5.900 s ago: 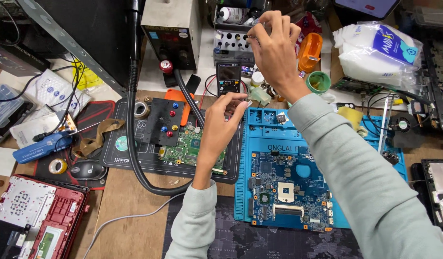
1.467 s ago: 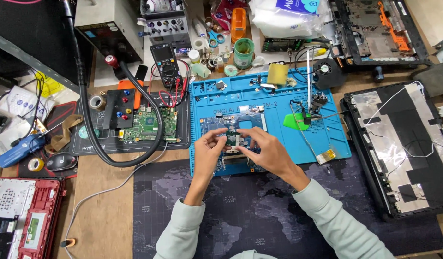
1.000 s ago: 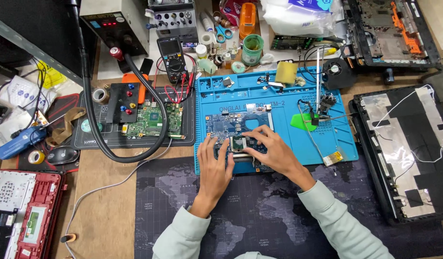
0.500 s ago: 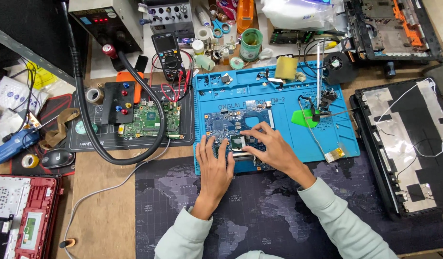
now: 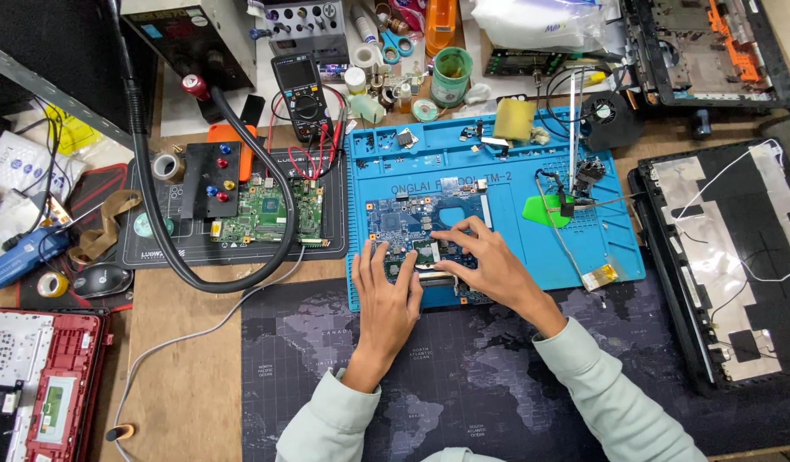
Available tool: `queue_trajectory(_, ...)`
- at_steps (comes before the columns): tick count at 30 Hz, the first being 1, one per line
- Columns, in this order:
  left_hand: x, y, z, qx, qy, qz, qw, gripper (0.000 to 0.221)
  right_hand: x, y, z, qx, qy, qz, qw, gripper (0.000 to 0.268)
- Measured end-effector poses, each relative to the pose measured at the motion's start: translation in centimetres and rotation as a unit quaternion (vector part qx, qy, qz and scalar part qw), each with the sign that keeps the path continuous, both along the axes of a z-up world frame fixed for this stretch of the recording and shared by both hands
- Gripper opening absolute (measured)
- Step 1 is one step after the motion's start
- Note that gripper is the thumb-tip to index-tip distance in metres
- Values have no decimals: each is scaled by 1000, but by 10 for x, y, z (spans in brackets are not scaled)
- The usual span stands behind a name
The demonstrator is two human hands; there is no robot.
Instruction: Repairing a laptop by inspecting the screen assembly and testing the motherboard with a multimeter
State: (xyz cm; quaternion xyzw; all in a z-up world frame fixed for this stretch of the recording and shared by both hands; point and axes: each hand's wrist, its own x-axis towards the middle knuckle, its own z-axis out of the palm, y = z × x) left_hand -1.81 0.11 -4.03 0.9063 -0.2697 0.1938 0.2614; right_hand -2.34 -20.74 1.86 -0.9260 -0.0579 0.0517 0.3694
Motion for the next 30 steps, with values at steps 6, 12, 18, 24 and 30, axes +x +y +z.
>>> queue_trajectory(6, 0, 0, 0, -4, 1, 0, 1000, 28, -4, -3, 1, 35, 10, -3, 999, 46)
queue_trajectory(12, 0, 0, 0, -2, 0, 0, 1000, 27, -6, -5, 6, 59, -3, 4, 998, 30)
queue_trajectory(18, 1, -1, -1, -1, -6, 4, 1000, 28, -9, -7, -2, 37, -14, 9, 999, 20)
queue_trajectory(24, 0, 1, -2, -5, 5, -3, 1000, 30, -11, -3, 4, 17, -36, 14, 999, 19)
queue_trajectory(30, 1, 0, -2, -2, 6, 0, 1000, 32, -10, -2, 11, 21, -39, 10, 999, 22)
